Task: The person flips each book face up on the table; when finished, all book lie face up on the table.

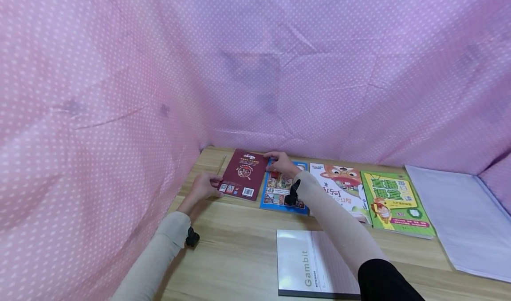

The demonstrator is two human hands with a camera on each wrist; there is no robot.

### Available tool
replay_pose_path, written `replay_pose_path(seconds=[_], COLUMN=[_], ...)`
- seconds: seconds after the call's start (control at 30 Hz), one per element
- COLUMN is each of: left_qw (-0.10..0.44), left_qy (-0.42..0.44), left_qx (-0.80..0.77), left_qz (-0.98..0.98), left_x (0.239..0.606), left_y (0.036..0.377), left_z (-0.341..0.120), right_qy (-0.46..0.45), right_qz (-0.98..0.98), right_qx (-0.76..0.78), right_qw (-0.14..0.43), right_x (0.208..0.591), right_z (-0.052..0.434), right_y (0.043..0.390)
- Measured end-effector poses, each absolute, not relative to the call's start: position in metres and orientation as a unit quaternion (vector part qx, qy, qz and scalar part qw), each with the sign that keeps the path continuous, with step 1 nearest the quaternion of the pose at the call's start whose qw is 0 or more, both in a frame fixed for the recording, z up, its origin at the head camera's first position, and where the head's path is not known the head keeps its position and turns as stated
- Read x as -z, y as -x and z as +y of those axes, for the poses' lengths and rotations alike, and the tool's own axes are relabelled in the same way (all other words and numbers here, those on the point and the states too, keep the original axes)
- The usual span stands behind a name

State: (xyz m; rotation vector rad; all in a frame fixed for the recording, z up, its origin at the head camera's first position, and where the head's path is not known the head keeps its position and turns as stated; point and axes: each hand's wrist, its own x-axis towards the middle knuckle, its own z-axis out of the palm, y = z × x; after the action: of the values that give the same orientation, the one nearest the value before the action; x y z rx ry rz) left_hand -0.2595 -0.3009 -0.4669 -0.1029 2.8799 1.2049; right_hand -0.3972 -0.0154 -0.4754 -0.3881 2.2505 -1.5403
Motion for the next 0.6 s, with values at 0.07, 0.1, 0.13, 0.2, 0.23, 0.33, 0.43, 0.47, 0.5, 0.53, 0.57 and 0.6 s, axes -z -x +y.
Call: replay_pose_path(seconds=[0.07,0.1,0.13,0.2,0.23,0.33,0.43,0.47,0.5,0.53,0.57,0.6], left_qw=[0.01,0.011,0.012,0.013,0.013,0.013,0.012,0.012,0.013,0.014,0.015,0.016], left_qy=[0.035,0.035,0.035,0.035,0.035,0.034,0.033,0.035,0.034,0.034,0.035,0.034], left_qx=[-0.384,-0.384,-0.385,-0.386,-0.386,-0.386,-0.383,-0.382,-0.381,-0.379,-0.379,-0.378], left_qz=[0.923,0.923,0.922,0.922,0.922,0.922,0.923,0.923,0.924,0.925,0.925,0.925], left_x=[0.4666,0.4665,0.4666,0.4666,0.4666,0.4663,0.4657,0.4654,0.4652,0.465,0.4648,0.4646], left_y=[0.2596,0.2597,0.2598,0.2601,0.2602,0.2603,0.2602,0.2602,0.2605,0.2606,0.2608,0.2611], left_z=[-0.3006,-0.3004,-0.3004,-0.3002,-0.3,-0.2995,-0.2991,-0.2989,-0.2989,-0.2988,-0.2987,-0.2987], right_qy=[0.14,0.142,0.144,0.144,0.144,0.145,0.147,0.147,0.145,0.144,0.144,0.146], right_qz=[0.797,0.794,0.792,0.787,0.785,0.784,0.788,0.79,0.79,0.789,0.79,0.791], right_qx=[0.555,0.558,0.561,0.568,0.571,0.572,0.567,0.565,0.566,0.567,0.565,0.563], right_qw=[0.193,0.195,0.194,0.194,0.194,0.192,0.189,0.187,0.187,0.187,0.188,0.188], right_x=[0.4745,0.4741,0.4739,0.4736,0.4733,0.4724,0.4716,0.4717,0.4719,0.4719,0.4722,0.4725], right_z=[-0.0148,-0.0142,-0.014,-0.0138,-0.0137,-0.0138,-0.0139,-0.0139,-0.014,-0.014,-0.0142,-0.0145], right_y=[0.3966,0.3961,0.3963,0.3967,0.3967,0.3968,0.3962,0.3963,0.3965,0.3964,0.3966,0.3969])
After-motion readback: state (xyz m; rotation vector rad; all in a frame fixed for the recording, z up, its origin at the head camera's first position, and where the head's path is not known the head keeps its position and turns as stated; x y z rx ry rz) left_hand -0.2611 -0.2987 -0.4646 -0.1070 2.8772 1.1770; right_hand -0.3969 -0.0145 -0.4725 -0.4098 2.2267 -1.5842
